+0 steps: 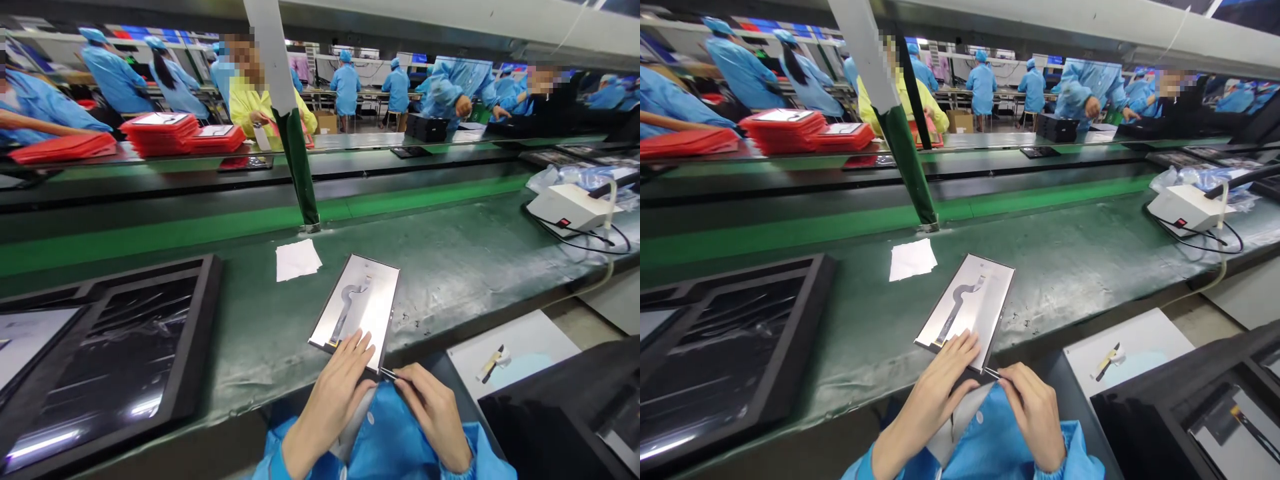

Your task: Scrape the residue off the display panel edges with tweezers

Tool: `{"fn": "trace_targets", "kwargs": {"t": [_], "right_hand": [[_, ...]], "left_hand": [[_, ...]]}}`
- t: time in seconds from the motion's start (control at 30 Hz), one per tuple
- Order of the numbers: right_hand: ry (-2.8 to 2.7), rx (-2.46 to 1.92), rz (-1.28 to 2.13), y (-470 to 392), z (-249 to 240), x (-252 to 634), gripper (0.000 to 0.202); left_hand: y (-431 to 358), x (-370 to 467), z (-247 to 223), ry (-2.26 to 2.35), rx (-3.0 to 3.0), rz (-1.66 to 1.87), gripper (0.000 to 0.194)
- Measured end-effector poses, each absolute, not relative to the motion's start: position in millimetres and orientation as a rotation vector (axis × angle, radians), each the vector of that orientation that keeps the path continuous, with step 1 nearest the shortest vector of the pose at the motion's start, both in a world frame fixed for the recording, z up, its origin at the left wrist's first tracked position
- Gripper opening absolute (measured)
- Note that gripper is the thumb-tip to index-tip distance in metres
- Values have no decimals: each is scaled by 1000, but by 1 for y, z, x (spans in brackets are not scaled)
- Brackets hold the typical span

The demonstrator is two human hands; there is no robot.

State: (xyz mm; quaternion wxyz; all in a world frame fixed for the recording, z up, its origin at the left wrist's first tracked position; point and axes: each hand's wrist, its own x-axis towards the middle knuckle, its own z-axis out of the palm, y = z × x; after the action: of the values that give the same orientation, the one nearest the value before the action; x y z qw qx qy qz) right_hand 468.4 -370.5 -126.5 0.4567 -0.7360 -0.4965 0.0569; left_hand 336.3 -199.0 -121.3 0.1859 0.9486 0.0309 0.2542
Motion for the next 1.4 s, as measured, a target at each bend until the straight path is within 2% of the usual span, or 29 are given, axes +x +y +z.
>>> {"fn": "trace_targets", "kwargs": {"t": [0.33, 0.67, 1.1, 1.4], "right_hand": [[-1235, -1845, 164, -371, -124, 469, 19], [-888, -1793, 717, -365, -123, 482, 40], [-716, -1656, 950, -367, -121, 482, 52], [-692, -1626, 954, -372, -124, 481, 50]], "left_hand": [[-201, 339, -125, 117, 2663, 779, 49], [-200, 343, -128, 101, 2654, 829, 42], [-200, 343, -128, 97, 2699, 816, 39], [-201, 343, -131, 130, 2683, 818, 54]]}}
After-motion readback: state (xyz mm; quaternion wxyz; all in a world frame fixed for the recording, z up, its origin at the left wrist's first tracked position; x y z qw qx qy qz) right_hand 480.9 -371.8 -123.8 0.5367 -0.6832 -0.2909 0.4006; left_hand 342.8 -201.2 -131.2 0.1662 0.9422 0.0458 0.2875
